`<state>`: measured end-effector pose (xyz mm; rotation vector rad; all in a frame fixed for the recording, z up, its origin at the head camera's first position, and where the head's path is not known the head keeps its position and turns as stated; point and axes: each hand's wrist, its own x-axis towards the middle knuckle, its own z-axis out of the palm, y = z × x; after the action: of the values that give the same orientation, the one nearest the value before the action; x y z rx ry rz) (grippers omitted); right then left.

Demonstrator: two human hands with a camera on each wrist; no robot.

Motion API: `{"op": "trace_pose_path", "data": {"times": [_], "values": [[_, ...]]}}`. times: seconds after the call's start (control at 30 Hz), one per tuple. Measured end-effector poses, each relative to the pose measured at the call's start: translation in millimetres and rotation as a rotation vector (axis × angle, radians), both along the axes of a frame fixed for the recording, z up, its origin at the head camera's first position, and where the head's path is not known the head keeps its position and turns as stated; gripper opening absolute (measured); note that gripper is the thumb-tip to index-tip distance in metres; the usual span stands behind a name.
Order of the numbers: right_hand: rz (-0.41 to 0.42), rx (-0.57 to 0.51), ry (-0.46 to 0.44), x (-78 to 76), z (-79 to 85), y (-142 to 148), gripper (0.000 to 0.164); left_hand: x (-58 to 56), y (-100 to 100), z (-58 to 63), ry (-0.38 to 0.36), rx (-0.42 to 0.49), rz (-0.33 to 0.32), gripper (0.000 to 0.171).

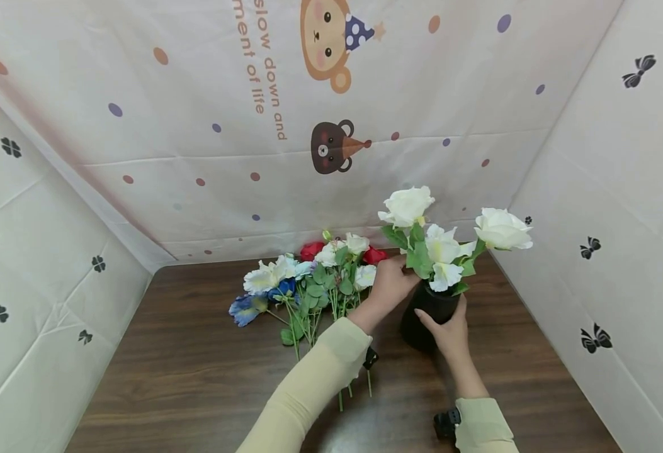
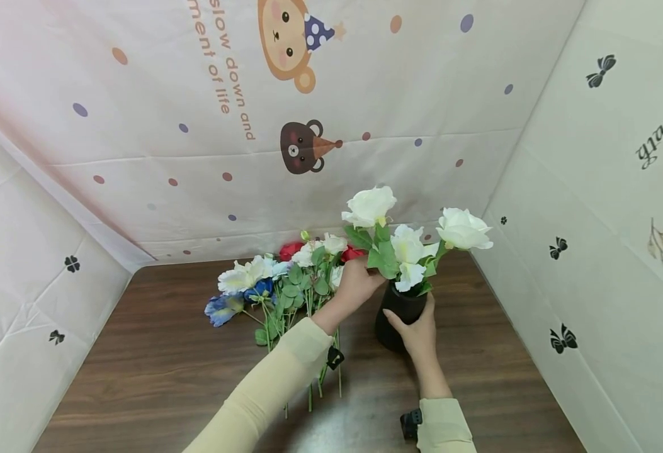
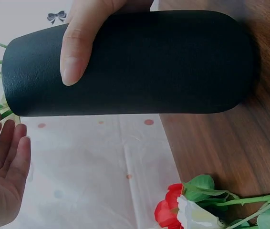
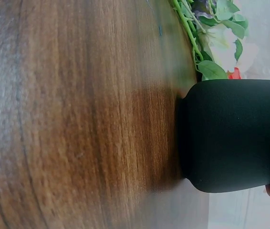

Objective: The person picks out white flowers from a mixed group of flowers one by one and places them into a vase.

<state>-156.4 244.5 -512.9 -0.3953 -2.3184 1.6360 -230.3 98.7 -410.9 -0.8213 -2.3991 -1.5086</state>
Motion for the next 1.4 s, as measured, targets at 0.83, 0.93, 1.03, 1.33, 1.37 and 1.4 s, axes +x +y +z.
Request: {"op": "trace_pose_path", "data": {"times": [0.83, 0.93, 1.03, 1.33, 1.37, 1.4], "values": [[-0.015, -0.004, -0.005, 0.5, 1.3, -2.0, 0.107, -2.9, 5.1, 1.7, -0.064, -0.141, 0.013, 0.014], [-0.013, -0.007, 0.001, -0.2, 1.9, -2.1, 0.108, -2.6, 4.7, 2.0, -0.044, -0.141, 0.013, 0.015], [-0.007, -0.010, 0.001, -0.5, 2.6, -2.5, 0.108, -2.7, 3.8, 2.4, -0.029, -0.146, 0.014, 0.015], [-0.013, -0.003, 0.003, 0.1, 4.1, -2.4, 0.108, -4.4, 1.6, 0.7, 0.008, -0.194, 0.004, 0.015], [-0.014, -0.003, 0.004, 0.1, 4.2, -2.4, 0.107, -4.6, 1.2, 0.1, 0.007, -0.189, 0.001, 0.015], [-0.015, -0.003, 0.006, 0.2, 4.4, -2.6, 0.107, -4.7, 0.6, -0.5, 0.009, -0.186, -0.003, 0.015]]}}
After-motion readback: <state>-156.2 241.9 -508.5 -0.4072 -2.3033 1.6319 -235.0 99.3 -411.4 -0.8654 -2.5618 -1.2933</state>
